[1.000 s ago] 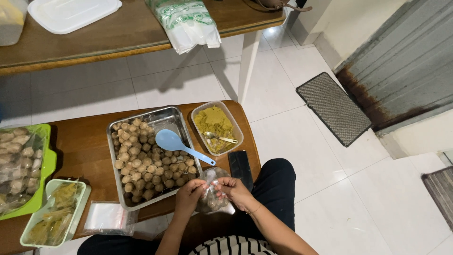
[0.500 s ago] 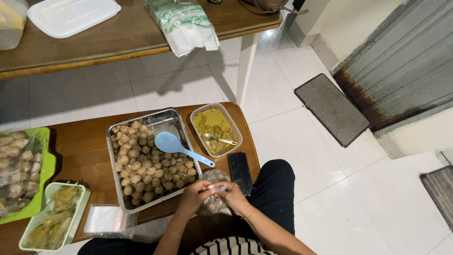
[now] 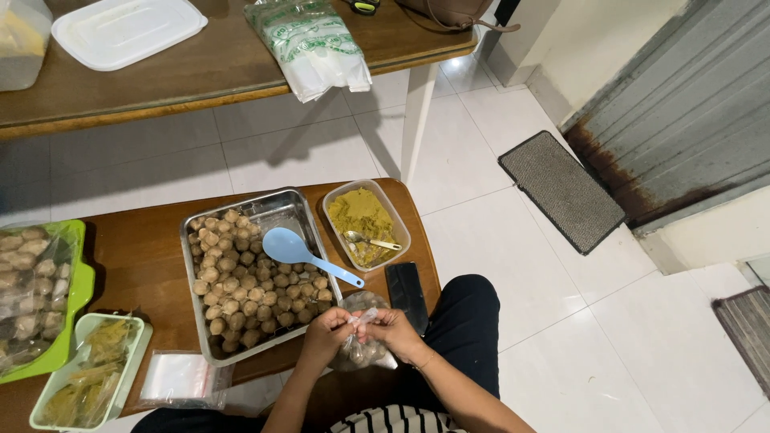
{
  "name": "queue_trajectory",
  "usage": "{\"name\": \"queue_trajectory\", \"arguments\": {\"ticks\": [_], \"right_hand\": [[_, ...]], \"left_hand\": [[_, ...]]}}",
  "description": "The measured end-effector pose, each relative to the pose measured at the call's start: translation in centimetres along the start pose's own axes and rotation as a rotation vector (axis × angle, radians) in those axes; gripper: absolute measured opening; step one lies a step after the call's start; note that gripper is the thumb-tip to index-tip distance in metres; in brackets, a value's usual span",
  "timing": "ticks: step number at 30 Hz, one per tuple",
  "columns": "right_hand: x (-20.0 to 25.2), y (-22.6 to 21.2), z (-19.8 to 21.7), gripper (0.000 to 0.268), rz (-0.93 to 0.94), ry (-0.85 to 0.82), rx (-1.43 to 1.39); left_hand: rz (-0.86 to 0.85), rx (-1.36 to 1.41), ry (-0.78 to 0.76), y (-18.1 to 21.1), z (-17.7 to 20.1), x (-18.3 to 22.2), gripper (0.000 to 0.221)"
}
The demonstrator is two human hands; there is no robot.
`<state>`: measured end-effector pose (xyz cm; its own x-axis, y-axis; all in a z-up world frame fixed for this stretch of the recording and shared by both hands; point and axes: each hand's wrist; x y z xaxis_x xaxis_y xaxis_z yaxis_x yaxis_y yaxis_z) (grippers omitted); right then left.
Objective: Portioning meatballs from a tray into small plastic bags and tying them shut.
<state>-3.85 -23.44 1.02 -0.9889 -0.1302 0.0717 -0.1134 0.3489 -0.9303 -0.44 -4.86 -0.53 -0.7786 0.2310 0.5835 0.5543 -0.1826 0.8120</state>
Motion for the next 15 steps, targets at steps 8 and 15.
{"name": "queue_trajectory", "arguments": {"ticks": [8,15], "right_hand": [[-1.3,0.6,-1.3,0.019,-0.119,0.304,-0.162],[-2.3,2.7,-0.4,0.012,0.117,0.228,0.029]], "left_hand": [[-0.049,-0.031,0.076,0.3,-0.8,1.0,0.012],[-0.317,-0.447,0.097,0.3,-0.7,1.0,0.01]]}}
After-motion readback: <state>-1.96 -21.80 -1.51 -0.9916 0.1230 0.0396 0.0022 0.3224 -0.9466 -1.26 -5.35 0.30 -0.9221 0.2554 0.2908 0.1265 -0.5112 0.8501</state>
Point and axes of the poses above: each hand's wrist, its own x-axis away from the middle knuckle, its own z-axis out of the back of the hand, y = z × x, and after that the axes turned 13 degrees about z, right-handed
